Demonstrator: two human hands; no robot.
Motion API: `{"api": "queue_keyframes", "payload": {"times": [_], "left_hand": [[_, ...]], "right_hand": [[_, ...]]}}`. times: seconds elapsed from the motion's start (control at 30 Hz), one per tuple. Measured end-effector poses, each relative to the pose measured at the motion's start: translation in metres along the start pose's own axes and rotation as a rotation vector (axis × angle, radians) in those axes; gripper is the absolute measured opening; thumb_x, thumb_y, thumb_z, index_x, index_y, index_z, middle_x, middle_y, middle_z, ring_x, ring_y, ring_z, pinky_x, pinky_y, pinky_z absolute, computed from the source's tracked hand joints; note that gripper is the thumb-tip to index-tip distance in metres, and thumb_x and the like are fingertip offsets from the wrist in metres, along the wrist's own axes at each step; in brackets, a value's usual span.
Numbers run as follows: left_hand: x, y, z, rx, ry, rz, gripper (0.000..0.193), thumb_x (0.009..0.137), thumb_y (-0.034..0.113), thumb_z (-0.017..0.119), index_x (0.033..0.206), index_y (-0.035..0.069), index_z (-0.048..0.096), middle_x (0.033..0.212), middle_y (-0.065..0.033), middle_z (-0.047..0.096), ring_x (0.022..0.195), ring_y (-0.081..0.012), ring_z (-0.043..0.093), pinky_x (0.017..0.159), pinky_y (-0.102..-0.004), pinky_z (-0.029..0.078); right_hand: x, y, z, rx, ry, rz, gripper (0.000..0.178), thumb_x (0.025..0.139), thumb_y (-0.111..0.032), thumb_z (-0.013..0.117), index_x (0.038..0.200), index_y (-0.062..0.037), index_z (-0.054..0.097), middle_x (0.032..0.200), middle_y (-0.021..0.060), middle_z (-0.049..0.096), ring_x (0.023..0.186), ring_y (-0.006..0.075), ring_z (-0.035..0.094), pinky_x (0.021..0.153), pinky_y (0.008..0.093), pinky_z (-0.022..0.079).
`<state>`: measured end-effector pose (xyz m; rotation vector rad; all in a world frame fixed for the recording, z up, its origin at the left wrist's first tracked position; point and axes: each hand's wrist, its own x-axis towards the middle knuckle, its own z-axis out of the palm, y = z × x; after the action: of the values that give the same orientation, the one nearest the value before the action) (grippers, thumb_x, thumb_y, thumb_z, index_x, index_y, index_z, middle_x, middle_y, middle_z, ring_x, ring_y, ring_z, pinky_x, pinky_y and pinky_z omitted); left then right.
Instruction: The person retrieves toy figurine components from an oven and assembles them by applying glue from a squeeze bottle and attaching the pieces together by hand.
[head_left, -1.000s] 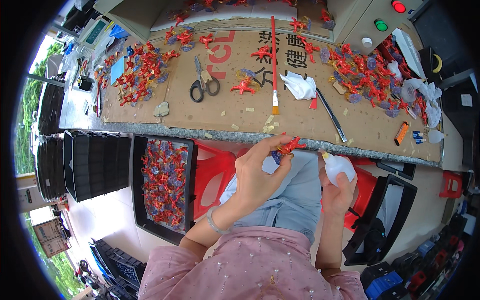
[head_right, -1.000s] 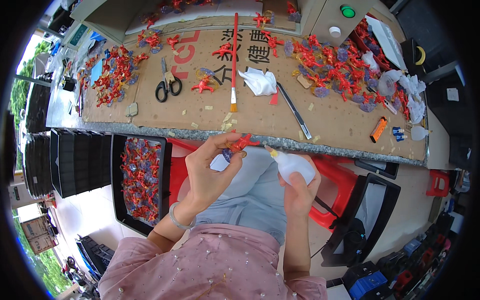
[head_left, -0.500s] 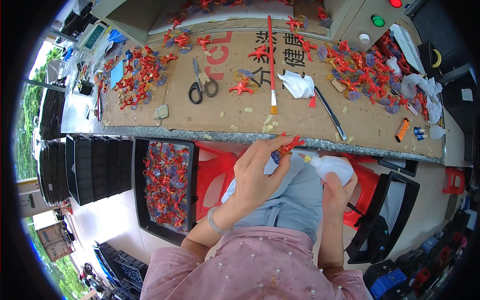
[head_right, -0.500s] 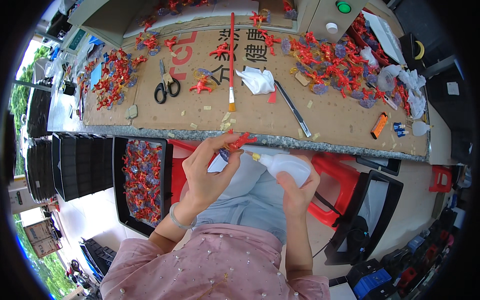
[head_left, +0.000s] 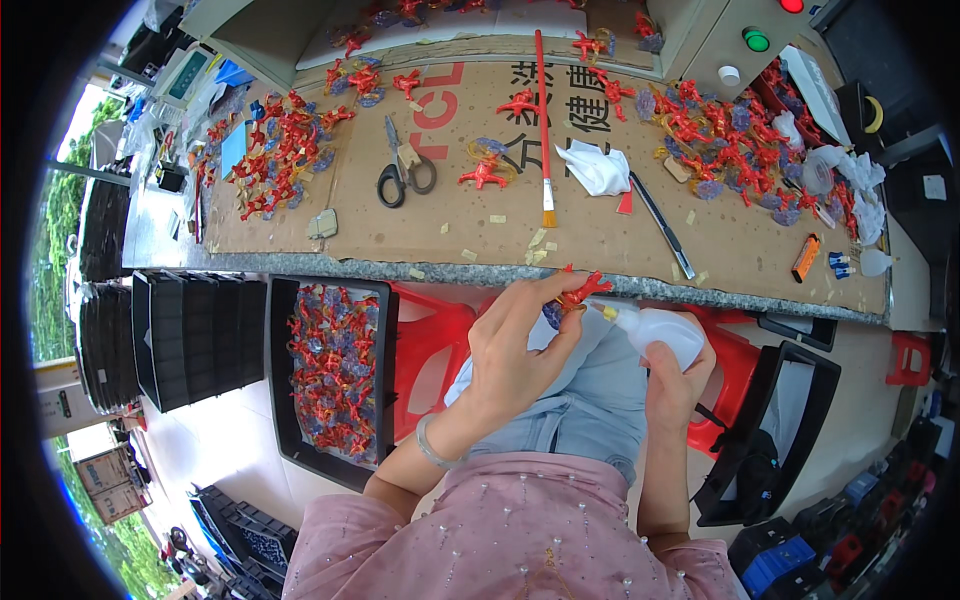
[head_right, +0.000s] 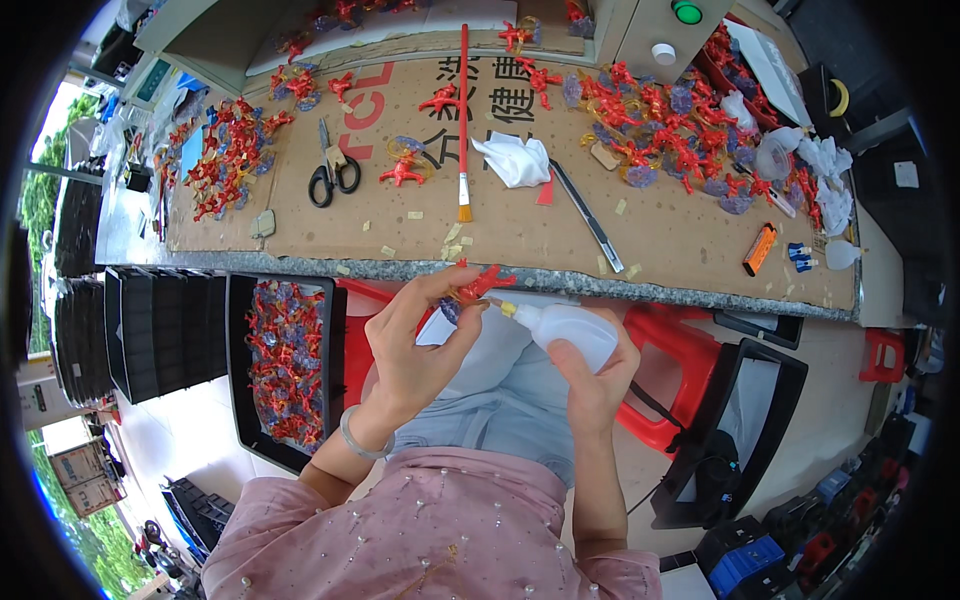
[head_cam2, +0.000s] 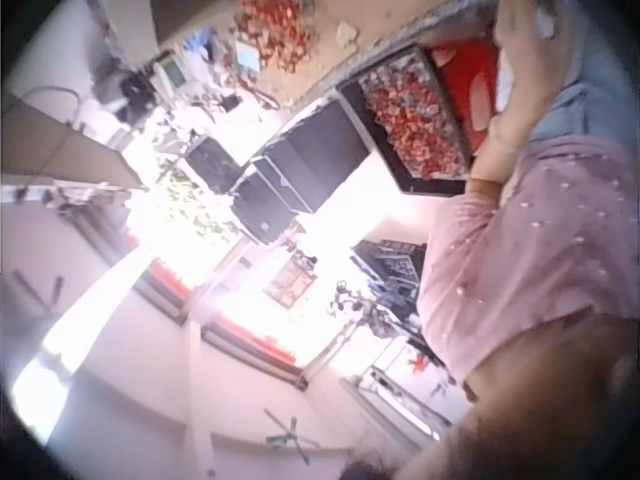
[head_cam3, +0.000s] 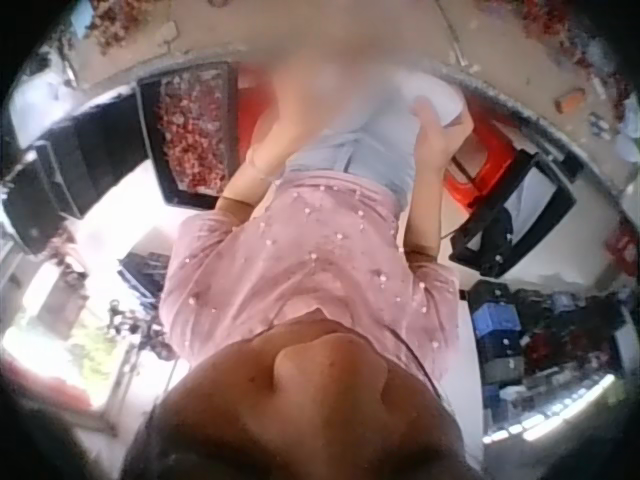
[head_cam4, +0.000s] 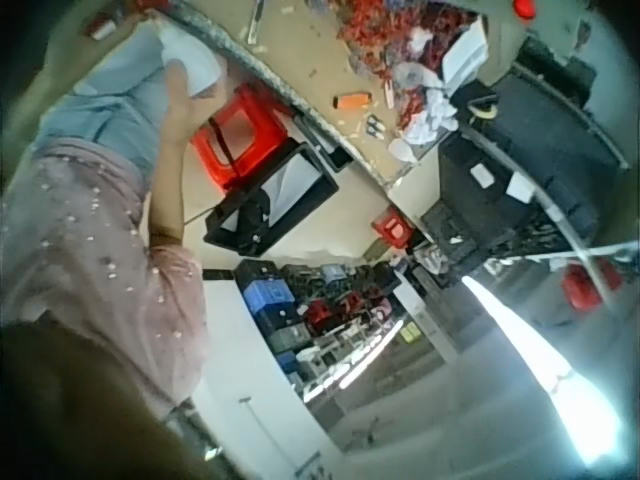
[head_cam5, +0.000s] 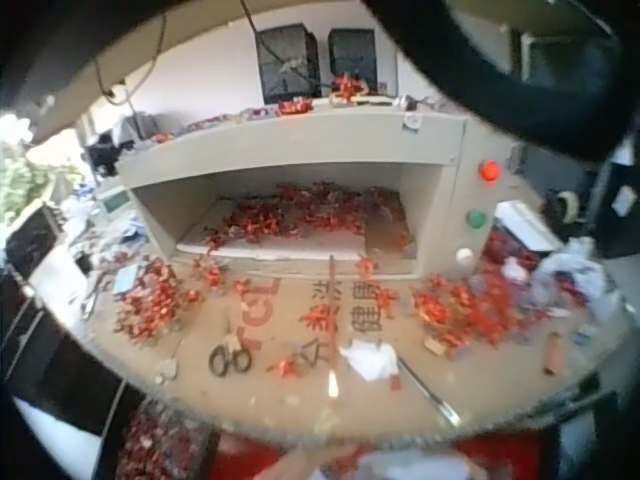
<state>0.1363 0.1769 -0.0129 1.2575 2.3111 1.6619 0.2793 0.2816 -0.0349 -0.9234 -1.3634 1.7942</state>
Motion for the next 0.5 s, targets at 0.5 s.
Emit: {"api": "queue_keyframes", "payload": {"times": [0.5], "left_hand": [[-0.001,-0.004,-0.004,-0.196,-0.091,-0.201,0.034,0.075,-0.009,0.065,0.108,-0.004,0.060,0.096,-0.0096,0.068,0.087,-0.0119,0.066,0.079,-0.0240,0.052]], "right_hand": [[-0.007,-0.018,0.008,-0.118,-0.032,-0.107,0.032,0.071,-0.001,0.073,0.100,0.0053,0.061,0.094,0.0102,0.065,0.085,0.0141,0.062,0.076,0.0269,0.050]]}}
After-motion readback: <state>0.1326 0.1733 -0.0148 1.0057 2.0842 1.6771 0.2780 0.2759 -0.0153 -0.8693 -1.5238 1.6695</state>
